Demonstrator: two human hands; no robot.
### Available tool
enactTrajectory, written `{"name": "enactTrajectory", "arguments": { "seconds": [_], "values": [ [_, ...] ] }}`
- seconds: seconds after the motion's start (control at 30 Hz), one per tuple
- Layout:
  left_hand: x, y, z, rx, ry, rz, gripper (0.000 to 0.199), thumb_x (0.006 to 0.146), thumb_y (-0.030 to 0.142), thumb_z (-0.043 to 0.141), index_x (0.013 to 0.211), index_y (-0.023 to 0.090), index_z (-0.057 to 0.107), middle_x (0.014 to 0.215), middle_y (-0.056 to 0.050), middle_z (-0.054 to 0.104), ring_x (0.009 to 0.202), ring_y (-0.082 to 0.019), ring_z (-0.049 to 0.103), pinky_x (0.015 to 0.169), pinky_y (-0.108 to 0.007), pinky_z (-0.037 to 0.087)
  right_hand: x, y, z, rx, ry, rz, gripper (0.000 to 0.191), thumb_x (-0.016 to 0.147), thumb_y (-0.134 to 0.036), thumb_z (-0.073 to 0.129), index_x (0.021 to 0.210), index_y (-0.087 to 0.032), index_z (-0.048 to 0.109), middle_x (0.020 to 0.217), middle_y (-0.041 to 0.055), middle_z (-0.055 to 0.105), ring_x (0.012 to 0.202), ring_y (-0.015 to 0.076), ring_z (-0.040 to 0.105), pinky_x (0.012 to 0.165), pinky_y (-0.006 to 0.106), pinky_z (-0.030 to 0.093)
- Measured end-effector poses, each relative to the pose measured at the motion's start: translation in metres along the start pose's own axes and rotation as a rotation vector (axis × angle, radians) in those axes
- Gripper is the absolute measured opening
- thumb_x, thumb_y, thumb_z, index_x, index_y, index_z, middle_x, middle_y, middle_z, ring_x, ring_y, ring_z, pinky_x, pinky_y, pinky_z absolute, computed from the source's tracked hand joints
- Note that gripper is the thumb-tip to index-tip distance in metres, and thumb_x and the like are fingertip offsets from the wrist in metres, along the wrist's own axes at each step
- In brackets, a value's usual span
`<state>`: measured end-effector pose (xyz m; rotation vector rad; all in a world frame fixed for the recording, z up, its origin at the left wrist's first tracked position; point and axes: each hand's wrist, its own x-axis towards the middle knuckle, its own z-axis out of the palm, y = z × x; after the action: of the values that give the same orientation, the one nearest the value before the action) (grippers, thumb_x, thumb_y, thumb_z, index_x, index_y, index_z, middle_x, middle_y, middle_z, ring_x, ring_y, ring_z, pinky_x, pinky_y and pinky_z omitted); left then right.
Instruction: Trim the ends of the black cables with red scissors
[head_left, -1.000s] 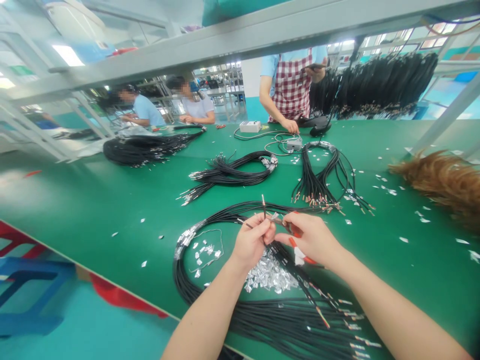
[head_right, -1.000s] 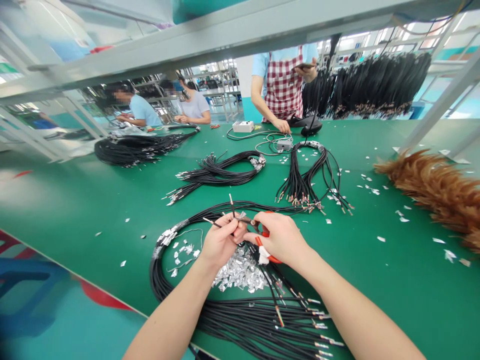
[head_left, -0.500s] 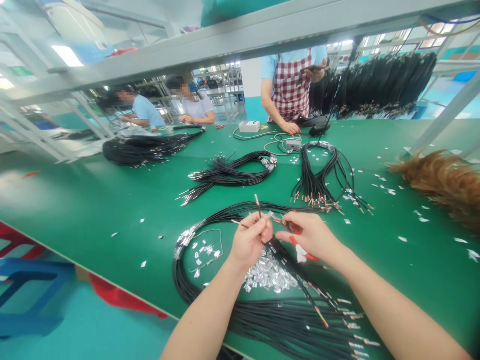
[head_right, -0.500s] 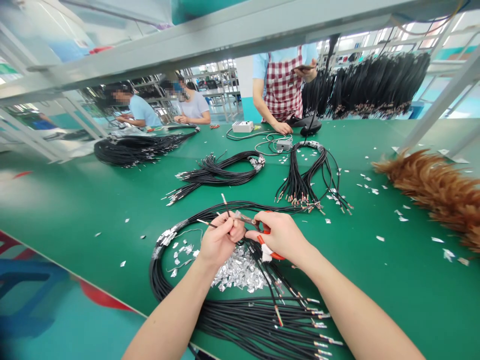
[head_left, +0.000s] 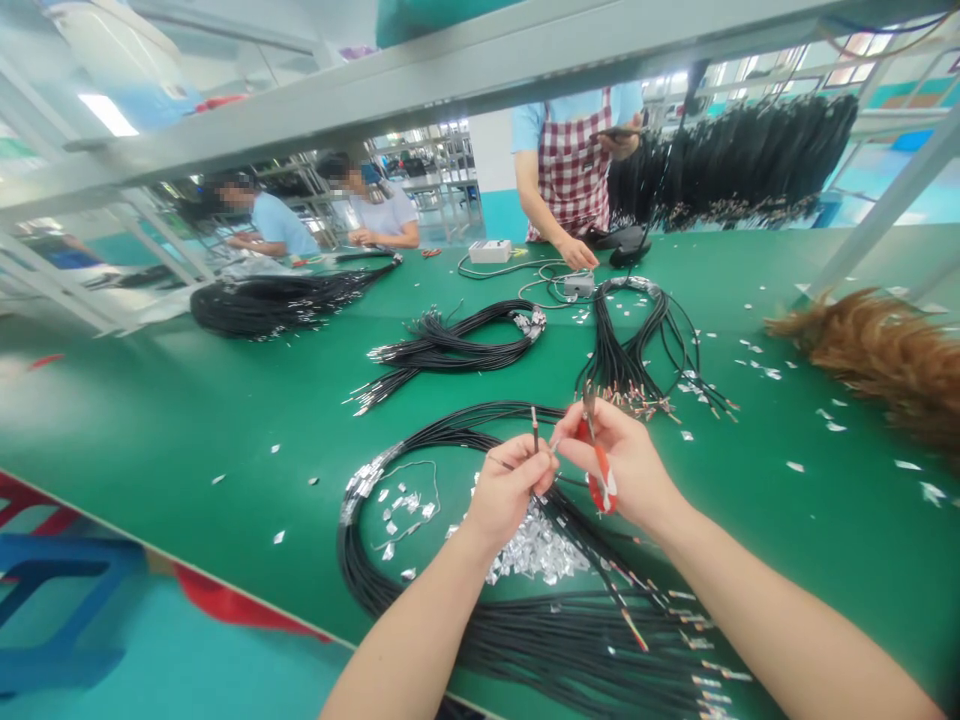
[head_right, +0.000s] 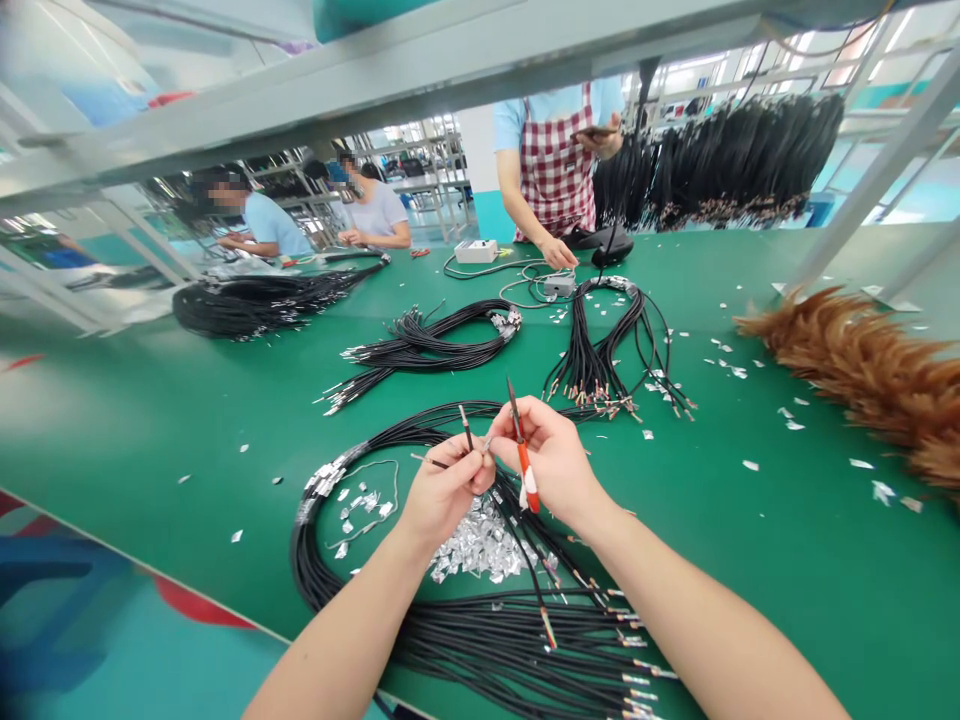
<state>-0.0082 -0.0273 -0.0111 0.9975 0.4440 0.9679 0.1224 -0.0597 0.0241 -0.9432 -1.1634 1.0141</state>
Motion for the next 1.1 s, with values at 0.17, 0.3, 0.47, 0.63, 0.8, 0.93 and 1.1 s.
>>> {"name": "enactTrajectory", "arguments": {
  "seconds": [0.17,0.3,0.47,0.63,0.8,0.93,1.1],
  "values": [
    [0.001,0.003,-0.005,-0.016,-0.146,-0.122,0.021,0.069,0.028,0.065,0.061,0.011,0.055,0.048,0.001,0.046,0.044,-0.006,0.036,0.046,-0.024,0.020,-0.001,0.005,0.001,0.008,-0.062,-0.014,0.017,0.069,-0.017,0.063,0.073,-0.019,0.047,0.070,-0.0018,0.057,0.063,0.0106,0.052,0.062,0.027,0.043],
    [0.002,0.002,-0.003,-0.021,-0.104,-0.117,0.017,0.068,0.026,0.065,0.063,0.012,0.055,0.049,0.002,0.047,0.044,-0.006,0.038,0.045,-0.022,0.023,0.002,0.009,0.001,-0.084,-0.039,-0.054,0.014,0.071,-0.019,0.061,0.073,-0.019,0.047,0.070,-0.0014,0.057,0.063,0.0112,0.052,0.062,0.027,0.044],
    [0.001,-0.001,0.008,-0.022,0.096,-0.012,0.021,0.063,0.019,0.069,0.060,0.015,0.049,0.054,0.004,0.048,0.045,-0.007,0.043,0.046,-0.021,0.030,-0.002,0.006,-0.001,-0.290,0.040,-0.156,0.007,0.074,-0.017,0.056,0.077,-0.020,0.051,0.075,0.0000,0.057,0.068,0.0121,0.054,0.065,0.027,0.044],
    [-0.001,-0.002,0.011,0.013,0.169,0.020,0.024,0.060,0.019,0.072,0.059,0.015,0.048,0.056,0.005,0.047,0.045,-0.006,0.043,0.046,-0.021,0.031,-0.011,0.001,0.002,-0.616,0.059,-0.262,0.013,0.069,-0.015,0.061,0.077,-0.021,0.052,0.074,-0.0002,0.056,0.067,0.0133,0.052,0.064,0.026,0.043],
    [-0.001,0.001,0.007,0.030,0.095,0.012,0.018,0.063,0.017,0.068,0.058,0.014,0.051,0.054,0.003,0.048,0.047,-0.007,0.043,0.047,-0.022,0.032,-0.008,0.004,0.002,-0.497,0.060,-0.214,0.009,0.074,-0.013,0.055,0.076,-0.021,0.050,0.070,-0.0013,0.055,0.064,0.0119,0.052,0.062,0.025,0.043],
    [0.000,0.002,0.000,0.028,0.021,-0.016,0.009,0.068,0.019,0.065,0.066,0.014,0.058,0.057,0.001,0.053,0.050,-0.008,0.045,0.048,-0.022,0.032,-0.002,0.008,0.000,-0.287,0.044,-0.108,0.010,0.073,-0.016,0.057,0.073,-0.020,0.048,0.068,-0.0021,0.054,0.061,0.0109,0.051,0.059,0.025,0.042],
    [-0.001,0.005,-0.001,0.067,-0.115,-0.002,0.008,0.070,0.022,0.064,0.067,0.014,0.062,0.062,-0.002,0.055,0.056,-0.010,0.047,0.052,-0.024,0.033,0.005,0.011,-0.008,-0.265,0.117,-0.093,0.012,0.071,-0.019,0.059,0.070,-0.019,0.047,0.065,-0.0030,0.053,0.060,0.0104,0.049,0.059,0.025,0.040]
  ]
}}
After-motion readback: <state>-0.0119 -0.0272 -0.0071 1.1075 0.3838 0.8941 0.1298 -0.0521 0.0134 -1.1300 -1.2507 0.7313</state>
